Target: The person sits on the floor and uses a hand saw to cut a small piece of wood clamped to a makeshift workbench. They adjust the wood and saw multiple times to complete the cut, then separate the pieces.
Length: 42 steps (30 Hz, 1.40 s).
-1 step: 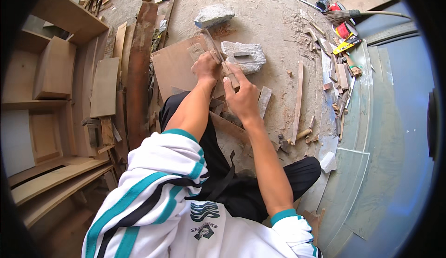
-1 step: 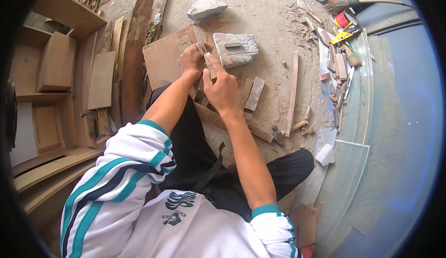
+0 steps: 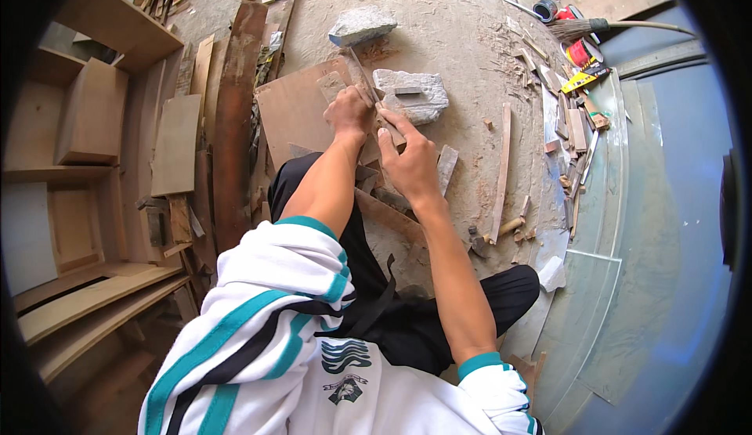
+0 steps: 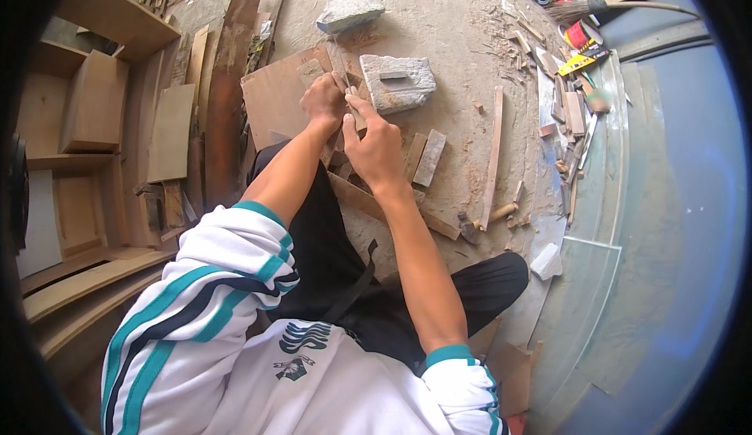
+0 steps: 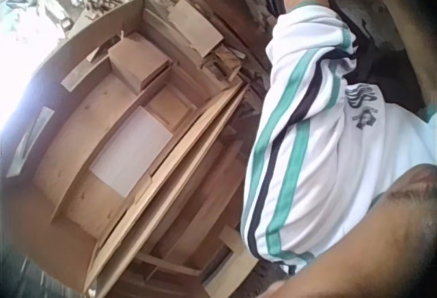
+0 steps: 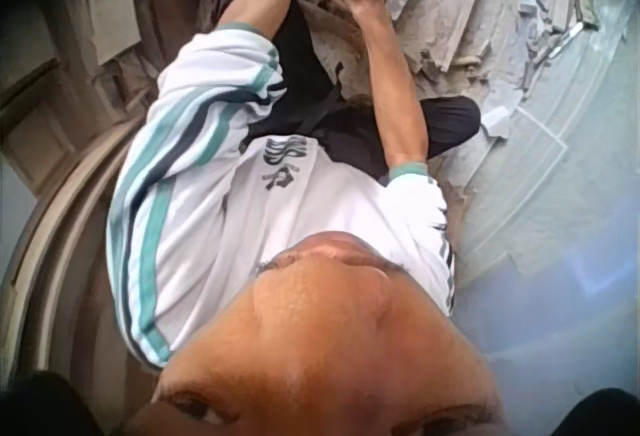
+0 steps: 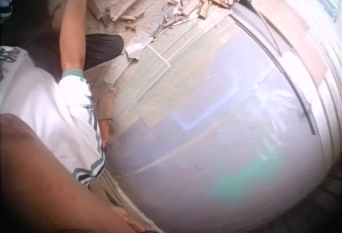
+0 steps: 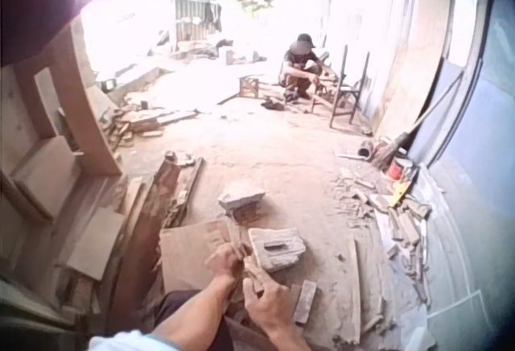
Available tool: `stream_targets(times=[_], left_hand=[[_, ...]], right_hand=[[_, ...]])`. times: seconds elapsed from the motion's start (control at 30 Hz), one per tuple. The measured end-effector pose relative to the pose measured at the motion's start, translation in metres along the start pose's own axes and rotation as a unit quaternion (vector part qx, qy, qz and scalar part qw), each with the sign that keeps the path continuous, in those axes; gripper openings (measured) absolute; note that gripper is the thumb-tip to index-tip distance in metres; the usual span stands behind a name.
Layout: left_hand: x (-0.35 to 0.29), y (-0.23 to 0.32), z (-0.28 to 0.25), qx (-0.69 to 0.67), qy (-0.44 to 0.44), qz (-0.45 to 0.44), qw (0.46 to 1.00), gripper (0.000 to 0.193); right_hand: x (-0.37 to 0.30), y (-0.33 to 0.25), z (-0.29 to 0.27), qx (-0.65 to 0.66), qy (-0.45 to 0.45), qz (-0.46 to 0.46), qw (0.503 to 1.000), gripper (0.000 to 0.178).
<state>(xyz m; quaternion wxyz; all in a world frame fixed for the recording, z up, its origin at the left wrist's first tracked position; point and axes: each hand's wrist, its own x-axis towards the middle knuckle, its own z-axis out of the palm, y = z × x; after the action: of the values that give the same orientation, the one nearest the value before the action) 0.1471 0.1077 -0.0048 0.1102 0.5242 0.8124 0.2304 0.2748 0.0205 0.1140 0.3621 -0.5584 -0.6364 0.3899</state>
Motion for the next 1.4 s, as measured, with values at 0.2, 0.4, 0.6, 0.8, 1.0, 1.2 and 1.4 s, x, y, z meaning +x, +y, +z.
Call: stream_targets(times=[0.2, 0.4, 0.6, 0.8, 1.0, 1.2, 1.4], left_hand=[[-0.01, 0.002, 0.003, -0.021, -0.017, -0.03, 0.999, 0.043], [-0.006, 0.001, 0.007, -0.033, -0.009, -0.024, 0.999, 0.044], [0.002, 0.003, 0.007, -0.01, -0.018, -0.036, 0.999, 0.038], [0.005, 0.009, 0.0, -0.016, -0.048, -0.052, 0.997, 0.041], [0.002, 0.005, 0.0, 0.002, -0.038, -0.044, 0.998, 0.043], [0.0, 0.005, 0.0, -0.008, -0.015, -0.058, 0.998, 0.047], [0.002, 0.008, -0.004, -0.014, -0.028, -0.033, 0.999, 0.046]], right_hand=[[-0.008, -0.011, 0.004, -0.03, 0.029, 0.023, 0.999, 0.034], [0.009, -0.007, 0.006, 0.004, 0.02, 0.05, 0.999, 0.034], [0.017, -0.012, 0.004, 0.008, 0.012, 0.062, 0.998, 0.037], [0.008, -0.017, 0.007, -0.027, 0.024, 0.053, 0.998, 0.037], [-0.018, -0.031, -0.003, -0.025, 0.036, 0.026, 0.999, 0.033], [-0.101, -0.085, -0.063, -0.026, -0.003, 0.058, 0.998, 0.033], [-0.04, -0.031, -0.036, -0.021, 0.006, 0.028, 0.999, 0.03]])
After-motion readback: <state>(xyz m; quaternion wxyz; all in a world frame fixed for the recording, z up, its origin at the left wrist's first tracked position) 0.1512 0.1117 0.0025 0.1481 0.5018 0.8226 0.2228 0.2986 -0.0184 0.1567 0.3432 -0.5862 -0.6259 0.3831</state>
